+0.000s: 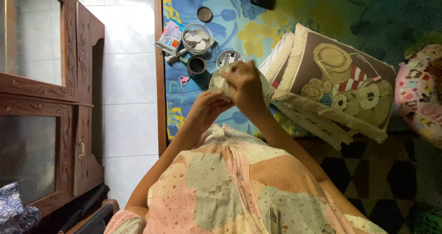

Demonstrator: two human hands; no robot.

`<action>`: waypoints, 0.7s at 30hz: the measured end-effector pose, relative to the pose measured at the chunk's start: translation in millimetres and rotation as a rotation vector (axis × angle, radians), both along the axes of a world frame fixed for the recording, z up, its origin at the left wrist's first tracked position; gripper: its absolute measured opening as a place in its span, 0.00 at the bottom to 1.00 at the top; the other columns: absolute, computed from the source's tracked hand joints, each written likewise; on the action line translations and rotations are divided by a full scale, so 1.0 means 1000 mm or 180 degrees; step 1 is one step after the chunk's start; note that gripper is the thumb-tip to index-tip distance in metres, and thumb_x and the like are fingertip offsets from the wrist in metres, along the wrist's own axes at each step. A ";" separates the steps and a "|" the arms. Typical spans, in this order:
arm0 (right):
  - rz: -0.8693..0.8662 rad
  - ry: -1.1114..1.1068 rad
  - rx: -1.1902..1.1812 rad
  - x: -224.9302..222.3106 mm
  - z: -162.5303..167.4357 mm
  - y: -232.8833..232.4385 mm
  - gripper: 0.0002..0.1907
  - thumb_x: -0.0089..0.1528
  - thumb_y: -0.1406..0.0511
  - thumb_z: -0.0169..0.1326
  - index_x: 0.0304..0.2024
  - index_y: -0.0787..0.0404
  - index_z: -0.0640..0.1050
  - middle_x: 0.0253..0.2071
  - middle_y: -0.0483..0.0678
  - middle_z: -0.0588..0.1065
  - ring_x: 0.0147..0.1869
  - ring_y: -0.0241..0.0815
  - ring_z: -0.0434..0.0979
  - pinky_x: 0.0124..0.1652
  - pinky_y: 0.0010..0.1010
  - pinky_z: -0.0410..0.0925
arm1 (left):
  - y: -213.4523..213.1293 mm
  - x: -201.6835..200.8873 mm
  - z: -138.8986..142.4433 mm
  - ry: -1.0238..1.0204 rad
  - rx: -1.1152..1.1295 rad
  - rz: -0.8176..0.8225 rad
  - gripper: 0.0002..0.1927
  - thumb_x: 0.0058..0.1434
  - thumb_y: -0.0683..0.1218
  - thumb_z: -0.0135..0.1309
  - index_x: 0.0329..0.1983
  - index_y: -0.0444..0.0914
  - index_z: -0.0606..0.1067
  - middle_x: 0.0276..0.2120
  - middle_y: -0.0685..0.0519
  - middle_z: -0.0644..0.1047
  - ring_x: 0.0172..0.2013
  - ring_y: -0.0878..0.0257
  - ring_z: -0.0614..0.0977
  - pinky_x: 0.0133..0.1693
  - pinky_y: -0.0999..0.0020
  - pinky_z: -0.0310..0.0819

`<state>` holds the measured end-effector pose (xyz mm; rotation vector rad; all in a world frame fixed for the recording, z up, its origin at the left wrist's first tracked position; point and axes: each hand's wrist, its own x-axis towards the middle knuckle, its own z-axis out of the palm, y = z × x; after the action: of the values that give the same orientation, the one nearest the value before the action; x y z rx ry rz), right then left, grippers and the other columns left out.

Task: The person sits on the floor and takes apart a small desk fan, separating the front grille, blades and rear cover. They wipe each part with a wet wipe, then fit the blades and grille back onto the fan body.

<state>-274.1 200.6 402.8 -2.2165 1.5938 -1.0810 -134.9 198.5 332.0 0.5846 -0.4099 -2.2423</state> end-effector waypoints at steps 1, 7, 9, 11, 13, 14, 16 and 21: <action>0.0026 0.0060 0.0082 0.002 0.003 0.005 0.14 0.48 0.74 0.46 0.38 0.64 0.72 0.33 0.54 0.67 0.42 0.51 0.64 0.40 0.34 0.61 | 0.001 -0.002 -0.007 0.0112 0.0031 0.0090 0.06 0.57 0.40 0.42 0.33 0.29 0.67 0.31 0.44 0.73 0.35 0.57 0.75 0.44 0.62 0.68; 0.1016 -0.0410 0.0409 0.002 0.015 0.017 0.15 0.49 0.76 0.45 0.39 0.71 0.72 0.35 0.56 0.64 0.41 0.51 0.64 0.39 0.32 0.61 | 0.005 -0.002 -0.003 0.0098 0.0077 0.0251 0.06 0.58 0.39 0.42 0.33 0.29 0.68 0.32 0.44 0.72 0.35 0.57 0.75 0.43 0.63 0.66; 0.1091 -0.0398 0.0410 -0.008 0.018 0.005 0.11 0.48 0.75 0.47 0.34 0.67 0.73 0.33 0.54 0.66 0.38 0.48 0.67 0.37 0.30 0.63 | 0.012 0.002 0.014 -0.0074 0.0041 0.0227 0.08 0.56 0.40 0.41 0.32 0.28 0.67 0.33 0.44 0.73 0.37 0.57 0.75 0.46 0.63 0.67; 0.0815 -0.0446 0.0483 -0.016 0.020 -0.009 0.08 0.49 0.73 0.49 0.31 0.66 0.74 0.32 0.52 0.66 0.35 0.46 0.68 0.35 0.29 0.63 | 0.017 0.001 0.030 0.0042 -0.0200 0.0019 0.11 0.55 0.40 0.41 0.35 0.26 0.68 0.36 0.43 0.73 0.41 0.58 0.75 0.47 0.65 0.66; 0.0174 -0.0540 0.0618 -0.019 0.024 -0.017 0.06 0.52 0.72 0.50 0.33 0.66 0.74 0.31 0.50 0.66 0.33 0.44 0.69 0.34 0.29 0.64 | 0.021 -0.001 0.040 0.0089 -0.0302 -0.0091 0.13 0.54 0.40 0.40 0.37 0.25 0.68 0.38 0.43 0.73 0.43 0.58 0.74 0.48 0.67 0.65; 0.0299 -0.0582 0.0645 -0.018 0.026 -0.016 0.06 0.52 0.72 0.50 0.32 0.65 0.74 0.31 0.50 0.67 0.34 0.44 0.69 0.34 0.29 0.64 | 0.022 -0.001 0.041 0.0080 -0.0283 -0.0091 0.13 0.54 0.40 0.41 0.39 0.25 0.67 0.39 0.44 0.72 0.43 0.58 0.74 0.48 0.67 0.65; 0.0563 -0.0666 0.0697 -0.012 0.028 -0.011 0.05 0.51 0.74 0.49 0.30 0.65 0.74 0.32 0.51 0.67 0.35 0.44 0.69 0.34 0.29 0.64 | 0.022 -0.002 0.038 0.0059 -0.0310 -0.0019 0.13 0.55 0.40 0.41 0.40 0.26 0.66 0.41 0.44 0.71 0.44 0.58 0.73 0.48 0.66 0.65; 0.1454 -0.0698 0.0283 0.009 0.022 -0.003 0.07 0.45 0.74 0.50 0.27 0.67 0.72 0.29 0.52 0.67 0.33 0.46 0.69 0.32 0.31 0.64 | 0.022 0.000 0.024 -0.0240 -0.0652 0.0274 0.12 0.57 0.38 0.44 0.43 0.28 0.64 0.40 0.46 0.69 0.43 0.58 0.71 0.47 0.63 0.66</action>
<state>-264.9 197.8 425.1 -2.1628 0.9619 -1.0457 -135.1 220.9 355.7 0.5684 -0.6325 -2.0702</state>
